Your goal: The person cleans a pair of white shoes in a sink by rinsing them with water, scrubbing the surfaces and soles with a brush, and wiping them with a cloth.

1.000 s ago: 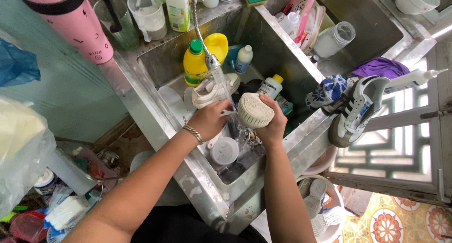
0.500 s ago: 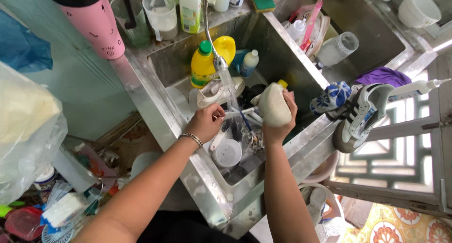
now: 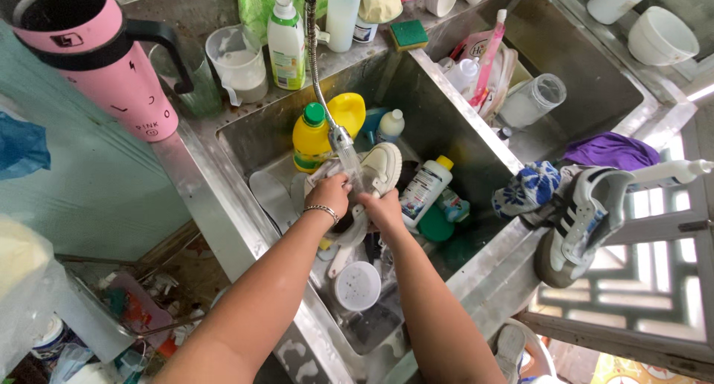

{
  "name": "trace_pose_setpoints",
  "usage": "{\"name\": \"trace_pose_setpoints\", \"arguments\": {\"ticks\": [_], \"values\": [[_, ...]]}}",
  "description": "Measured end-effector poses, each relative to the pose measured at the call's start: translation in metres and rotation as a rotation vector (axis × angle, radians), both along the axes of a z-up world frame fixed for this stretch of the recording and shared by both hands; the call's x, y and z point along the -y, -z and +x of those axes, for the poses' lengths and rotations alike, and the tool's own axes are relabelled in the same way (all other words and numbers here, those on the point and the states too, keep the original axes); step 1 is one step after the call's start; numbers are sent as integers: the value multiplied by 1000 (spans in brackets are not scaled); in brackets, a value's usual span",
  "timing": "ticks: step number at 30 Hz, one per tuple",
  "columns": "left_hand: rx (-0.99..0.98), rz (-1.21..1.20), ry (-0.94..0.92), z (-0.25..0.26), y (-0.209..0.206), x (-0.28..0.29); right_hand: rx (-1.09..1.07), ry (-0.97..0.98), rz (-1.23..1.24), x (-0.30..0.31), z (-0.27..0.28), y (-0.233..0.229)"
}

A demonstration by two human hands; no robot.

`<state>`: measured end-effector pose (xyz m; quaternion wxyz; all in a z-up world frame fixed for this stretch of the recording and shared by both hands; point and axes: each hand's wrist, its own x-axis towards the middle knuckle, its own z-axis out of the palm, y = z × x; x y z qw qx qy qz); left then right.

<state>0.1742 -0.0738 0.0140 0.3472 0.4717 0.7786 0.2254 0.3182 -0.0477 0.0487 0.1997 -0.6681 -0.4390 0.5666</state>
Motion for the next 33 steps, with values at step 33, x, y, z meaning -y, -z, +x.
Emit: {"name": "trace_pose_setpoints", "arguments": {"ticks": [33], "values": [[301,-58,-51,0,34,-43,-28,-115,-10,-31,12,5]]}}
